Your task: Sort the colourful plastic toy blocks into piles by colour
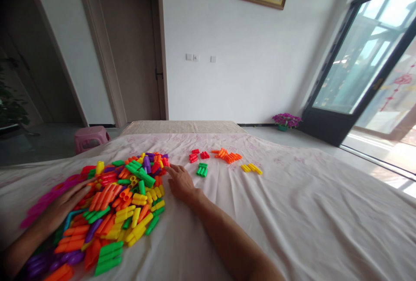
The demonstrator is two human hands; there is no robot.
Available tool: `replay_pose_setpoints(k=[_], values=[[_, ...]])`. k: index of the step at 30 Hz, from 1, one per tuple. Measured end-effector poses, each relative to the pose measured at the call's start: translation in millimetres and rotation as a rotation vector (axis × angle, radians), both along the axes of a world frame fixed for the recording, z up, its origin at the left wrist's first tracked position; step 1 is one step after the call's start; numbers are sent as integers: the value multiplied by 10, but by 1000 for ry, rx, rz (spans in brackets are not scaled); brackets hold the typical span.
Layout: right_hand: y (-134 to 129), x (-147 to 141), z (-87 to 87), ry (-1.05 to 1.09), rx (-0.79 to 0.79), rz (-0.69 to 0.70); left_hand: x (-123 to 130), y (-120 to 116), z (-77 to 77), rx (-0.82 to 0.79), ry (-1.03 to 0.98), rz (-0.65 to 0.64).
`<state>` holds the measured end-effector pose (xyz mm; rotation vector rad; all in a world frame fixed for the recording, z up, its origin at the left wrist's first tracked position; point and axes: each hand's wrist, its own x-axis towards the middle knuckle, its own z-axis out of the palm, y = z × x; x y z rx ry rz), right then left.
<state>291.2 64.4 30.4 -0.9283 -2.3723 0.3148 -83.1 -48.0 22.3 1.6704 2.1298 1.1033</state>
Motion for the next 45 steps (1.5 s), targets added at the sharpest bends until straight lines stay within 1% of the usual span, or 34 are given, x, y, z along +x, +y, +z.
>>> replay_pose_setpoints(k=[3, 5, 8, 10, 14, 18, 22, 26, 31, 33, 35, 37, 38, 40, 43, 45], values=[[61, -88, -24, -43, -23, -42, -31, 7, -33, -36, -179, -55], [145, -142, -27, -45, -23, -72, -35, 4, -40, -38, -227, -51], [293, -249, -23, -35, 1, -99, -30, -2, -42, -47, -260, -56], [386, -335, -34, -10, -4, -150, -27, -1, -45, -52, -264, -52], [541, -477, -83, 87, -106, -303, -25, 6, -48, -34, -257, -36], [633, -504, -107, 131, -199, -355, -16, -1, -30, -23, -267, -17], [637, -384, -82, 202, -192, -368, -7, -8, -18, -9, -246, -25], [638, -90, -15, 339, -152, -391, -9, 1, -32, -21, -246, -34], [758, 343, 29, 510, -135, -563, -19, 2, -38, -36, -230, -39], [808, 449, 22, 538, -109, -632, -26, -1, -40, -47, -229, -42], [824, 486, 6, 550, -63, -683, -37, 1, -53, -51, -223, -44], [790, 452, -18, 546, -20, -672, -56, 12, -80, -49, -220, -49], [756, 409, -30, 526, -7, -634, -68, 21, -99, -45, -224, -48], [662, 286, -55, 436, 4, -500, -96, 41, -139, -37, -238, -44], [511, 50, -86, 236, 25, -272, -135, 62, -186, -29, -244, -40], [440, -100, -108, 107, 29, -181, -146, 63, -197, -33, -243, -50]])
